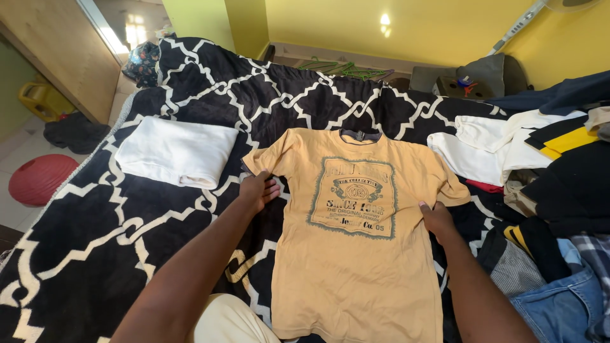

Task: Folding various shirts from a pile on a bed and stacking them neatly.

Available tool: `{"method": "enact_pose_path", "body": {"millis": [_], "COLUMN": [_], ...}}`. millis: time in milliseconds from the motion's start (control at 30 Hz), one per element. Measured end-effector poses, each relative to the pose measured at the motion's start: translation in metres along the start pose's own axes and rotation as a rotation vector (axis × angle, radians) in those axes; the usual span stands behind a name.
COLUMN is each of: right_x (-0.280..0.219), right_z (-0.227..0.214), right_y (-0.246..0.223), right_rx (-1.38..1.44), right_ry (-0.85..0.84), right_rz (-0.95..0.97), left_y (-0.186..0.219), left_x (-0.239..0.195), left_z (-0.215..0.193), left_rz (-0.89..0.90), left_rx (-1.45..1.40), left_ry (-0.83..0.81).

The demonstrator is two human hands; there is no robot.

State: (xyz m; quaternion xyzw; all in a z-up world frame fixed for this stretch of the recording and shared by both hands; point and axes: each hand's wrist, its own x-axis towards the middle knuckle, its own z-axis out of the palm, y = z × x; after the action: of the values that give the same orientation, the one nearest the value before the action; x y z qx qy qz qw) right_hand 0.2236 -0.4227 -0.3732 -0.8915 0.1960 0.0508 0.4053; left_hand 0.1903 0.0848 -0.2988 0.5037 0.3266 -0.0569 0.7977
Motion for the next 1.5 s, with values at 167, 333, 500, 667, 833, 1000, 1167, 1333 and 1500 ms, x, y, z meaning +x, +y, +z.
{"method": "enact_pose_path", "body": {"millis": [167,333,500,667,833,1000,1167,1333,1500], "right_x": [0.000,-0.004,-0.003,0.003,-0.053,-0.052,-0.023,-0.033,-0.033], "right_z": [0.001,0.002,0.004,0.006,-0.008,-0.012,0.009,-0.004,-0.007], "right_y": [0.000,-0.003,-0.001,0.006,-0.039,-0.004,0.040,0.034,0.042], "right_rx": [0.054,0.072,0.108,0.108,0.205,0.541,0.750,0.854,0.735], "right_ry": [-0.044,-0.038,-0.024,-0.027,-0.060,-0.130,0.037,0.014,-0.122], "right_rz": [0.027,0.045,0.044,0.046,0.025,-0.096,-0.145,-0.077,-0.032], "left_y": [-0.005,0.047,0.006,-0.008,-0.030,-0.020,-0.006,-0.048,-0.060], "left_x": [0.075,0.001,0.027,0.010,0.009,0.013,-0.055,0.002,0.008], "left_z": [-0.012,-0.006,-0.019,-0.004,-0.003,-0.018,0.001,-0.009,-0.016], "left_rz": [0.157,0.485,0.565,-0.017,-0.151,-0.223,-0.295,-0.334,-0.398], "left_rx": [-0.077,-0.344,-0.111,0.619,0.836,0.845,0.739,0.837,0.949], "left_ry": [0.087,-0.132,0.124,-0.178,-0.427,-0.630,-0.804,-0.835,-0.839]}}
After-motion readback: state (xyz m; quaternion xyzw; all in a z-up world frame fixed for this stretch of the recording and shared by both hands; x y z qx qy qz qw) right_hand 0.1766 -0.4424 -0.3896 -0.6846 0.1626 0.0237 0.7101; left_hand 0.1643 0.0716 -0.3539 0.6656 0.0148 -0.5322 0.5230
